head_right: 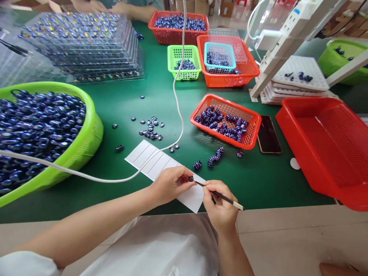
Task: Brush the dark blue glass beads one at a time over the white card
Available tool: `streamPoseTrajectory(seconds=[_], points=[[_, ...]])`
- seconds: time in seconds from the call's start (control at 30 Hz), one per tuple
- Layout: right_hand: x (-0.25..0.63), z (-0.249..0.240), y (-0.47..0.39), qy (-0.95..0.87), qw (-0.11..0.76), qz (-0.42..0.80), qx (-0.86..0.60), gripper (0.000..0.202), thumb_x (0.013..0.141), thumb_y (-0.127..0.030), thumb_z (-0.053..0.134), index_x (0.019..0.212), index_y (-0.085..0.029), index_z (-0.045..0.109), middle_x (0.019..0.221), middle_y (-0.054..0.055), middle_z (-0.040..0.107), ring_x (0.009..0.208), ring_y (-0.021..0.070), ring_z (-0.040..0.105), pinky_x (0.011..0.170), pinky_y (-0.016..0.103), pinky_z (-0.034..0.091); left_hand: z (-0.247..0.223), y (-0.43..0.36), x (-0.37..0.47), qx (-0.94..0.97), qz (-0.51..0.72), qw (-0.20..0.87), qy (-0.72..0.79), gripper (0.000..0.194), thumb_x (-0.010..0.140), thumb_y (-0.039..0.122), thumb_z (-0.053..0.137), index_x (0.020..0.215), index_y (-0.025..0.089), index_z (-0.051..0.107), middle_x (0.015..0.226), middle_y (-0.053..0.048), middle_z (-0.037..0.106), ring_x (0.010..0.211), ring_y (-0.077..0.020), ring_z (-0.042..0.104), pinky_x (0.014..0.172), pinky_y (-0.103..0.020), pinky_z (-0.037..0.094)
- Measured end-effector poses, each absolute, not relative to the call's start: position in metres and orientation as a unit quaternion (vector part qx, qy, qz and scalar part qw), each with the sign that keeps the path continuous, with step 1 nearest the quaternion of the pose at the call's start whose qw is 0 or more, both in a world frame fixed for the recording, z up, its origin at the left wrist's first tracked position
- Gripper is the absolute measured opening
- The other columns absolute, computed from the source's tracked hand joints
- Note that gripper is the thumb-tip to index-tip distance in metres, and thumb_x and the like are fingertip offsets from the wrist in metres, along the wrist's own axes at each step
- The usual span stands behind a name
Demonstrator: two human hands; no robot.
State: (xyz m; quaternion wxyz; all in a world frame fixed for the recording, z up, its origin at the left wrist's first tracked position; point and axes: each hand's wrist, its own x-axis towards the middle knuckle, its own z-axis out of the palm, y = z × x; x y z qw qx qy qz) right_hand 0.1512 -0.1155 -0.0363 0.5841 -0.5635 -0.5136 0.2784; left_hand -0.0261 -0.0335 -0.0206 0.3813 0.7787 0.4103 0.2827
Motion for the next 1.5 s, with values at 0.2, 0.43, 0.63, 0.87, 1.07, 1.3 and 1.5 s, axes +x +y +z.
streamPoseTrajectory(seconds=[0.2,0.43,0.63,0.87,1.07,1.3,1.5], points=[[0.151,-0.032,-0.111,-0.432,0.655,0.309,-0.537,0.011,0.086,-0.012,0.069,0.092,-0.022,0.066,0.093,0.006,0.074,0.069,0.0164,0.068,0.045,0.024,0.051,-0.008,-0.004,-0.055,0.787,0.291,0.233,0.492,0.019,0.091,0.023,0.065,0.11,0.02,0.064,0.091,-0.004,0.071,0.083,-0.0195,0.068,0.082,-0.034,0.058],[0.15,-0.033,-0.11,-0.396,0.676,0.302,-0.544,0.01,0.085,-0.015,0.072,0.09,-0.021,0.066,0.094,0.006,0.075,0.068,0.0166,0.07,0.046,0.025,0.054,-0.005,0.0,-0.054,0.837,0.244,0.136,0.47,0.054,0.092,0.025,0.066,0.141,0.014,0.047,0.131,-0.02,0.057,0.122,-0.0346,0.055,0.101,-0.053,0.05],[0.152,-0.035,-0.11,-0.402,0.662,0.299,-0.557,0.01,0.085,-0.018,0.073,0.091,-0.02,0.065,0.094,0.007,0.075,0.068,0.0168,0.07,0.047,0.026,0.054,-0.012,-0.009,-0.018,0.882,0.217,0.196,0.37,0.029,0.091,0.018,0.067,0.119,0.014,0.06,0.105,-0.011,0.071,0.096,-0.0273,0.063,0.086,-0.043,0.056],[0.152,-0.031,-0.11,-0.398,0.651,0.309,-0.567,0.012,0.083,-0.022,0.075,0.088,-0.02,0.065,0.091,0.006,0.075,0.063,0.0149,0.068,0.047,0.026,0.055,-0.028,-0.005,-0.013,0.881,0.235,0.197,0.36,0.013,0.096,0.02,0.059,0.105,0.015,0.067,0.089,-0.009,0.068,0.083,-0.0225,0.065,0.076,-0.036,0.055],[0.16,-0.025,-0.107,-0.416,0.55,0.366,-0.625,0.013,0.085,-0.03,0.075,0.09,-0.019,0.069,0.082,0.004,0.073,0.053,0.0108,0.06,0.047,0.024,0.053,-0.018,-0.007,-0.025,0.877,0.234,0.203,0.367,0.019,0.097,0.02,0.057,0.114,0.016,0.065,0.094,-0.009,0.069,0.085,-0.0214,0.067,0.075,-0.033,0.057],[0.164,-0.023,-0.107,-0.448,0.472,0.395,-0.648,0.021,0.083,-0.041,0.074,0.085,-0.02,0.071,0.069,0.002,0.068,0.052,0.0124,0.058,0.043,0.022,0.047,-0.004,-0.041,-0.056,0.912,0.189,0.231,0.28,0.022,0.097,0.014,0.05,0.105,0.016,0.071,0.082,-0.007,0.065,0.072,-0.0181,0.061,0.06,-0.028,0.049],[0.164,-0.017,-0.104,-0.469,0.442,0.39,-0.658,0.024,0.082,-0.044,0.073,0.081,-0.02,0.07,0.057,-0.001,0.061,0.045,0.0111,0.052,0.039,0.021,0.04,-0.021,-0.055,-0.06,0.932,0.15,0.198,0.262,0.031,0.09,0.009,0.049,0.111,0.02,0.069,0.087,-0.007,0.061,0.071,-0.0178,0.055,0.061,-0.028,0.046]])
